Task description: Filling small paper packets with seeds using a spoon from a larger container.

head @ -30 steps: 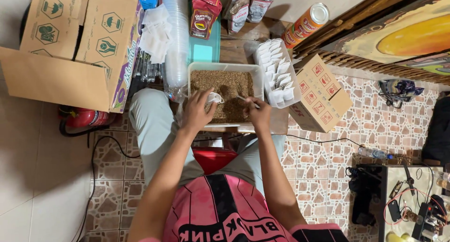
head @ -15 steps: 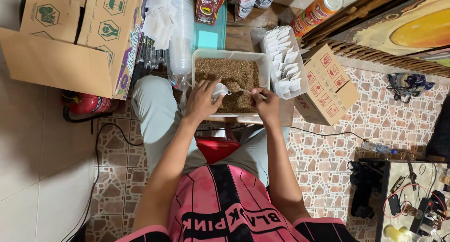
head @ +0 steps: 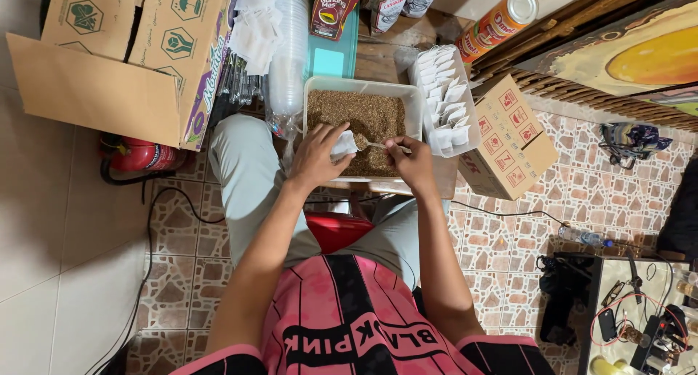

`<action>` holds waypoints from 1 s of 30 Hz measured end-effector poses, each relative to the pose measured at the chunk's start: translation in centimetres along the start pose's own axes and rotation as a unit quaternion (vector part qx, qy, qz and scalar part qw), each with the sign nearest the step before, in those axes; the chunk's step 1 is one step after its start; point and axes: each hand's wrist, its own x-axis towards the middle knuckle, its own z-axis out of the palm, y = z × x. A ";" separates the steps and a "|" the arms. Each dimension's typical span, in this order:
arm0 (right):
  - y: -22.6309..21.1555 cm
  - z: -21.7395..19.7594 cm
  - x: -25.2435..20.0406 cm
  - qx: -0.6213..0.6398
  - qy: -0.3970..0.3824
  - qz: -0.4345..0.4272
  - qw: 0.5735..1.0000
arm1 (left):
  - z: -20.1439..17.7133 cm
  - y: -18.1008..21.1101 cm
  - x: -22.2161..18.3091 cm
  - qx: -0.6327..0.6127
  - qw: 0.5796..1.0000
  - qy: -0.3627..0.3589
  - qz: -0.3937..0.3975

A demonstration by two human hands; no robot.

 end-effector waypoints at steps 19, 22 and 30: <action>-5.4 -0.3 -1.3 -0.140 -0.040 -0.084 0.986 | 1.3 -1.4 -0.4 0.028 0.999 -0.023 -0.028; -7.1 -0.1 -2.3 -0.179 -0.040 -0.087 0.979 | 2.1 -2.0 -0.7 0.002 1.000 0.007 -0.012; -6.5 1.0 -2.6 -0.242 -0.038 -0.168 0.955 | 2.3 -1.6 -0.7 0.011 0.999 -0.002 -0.032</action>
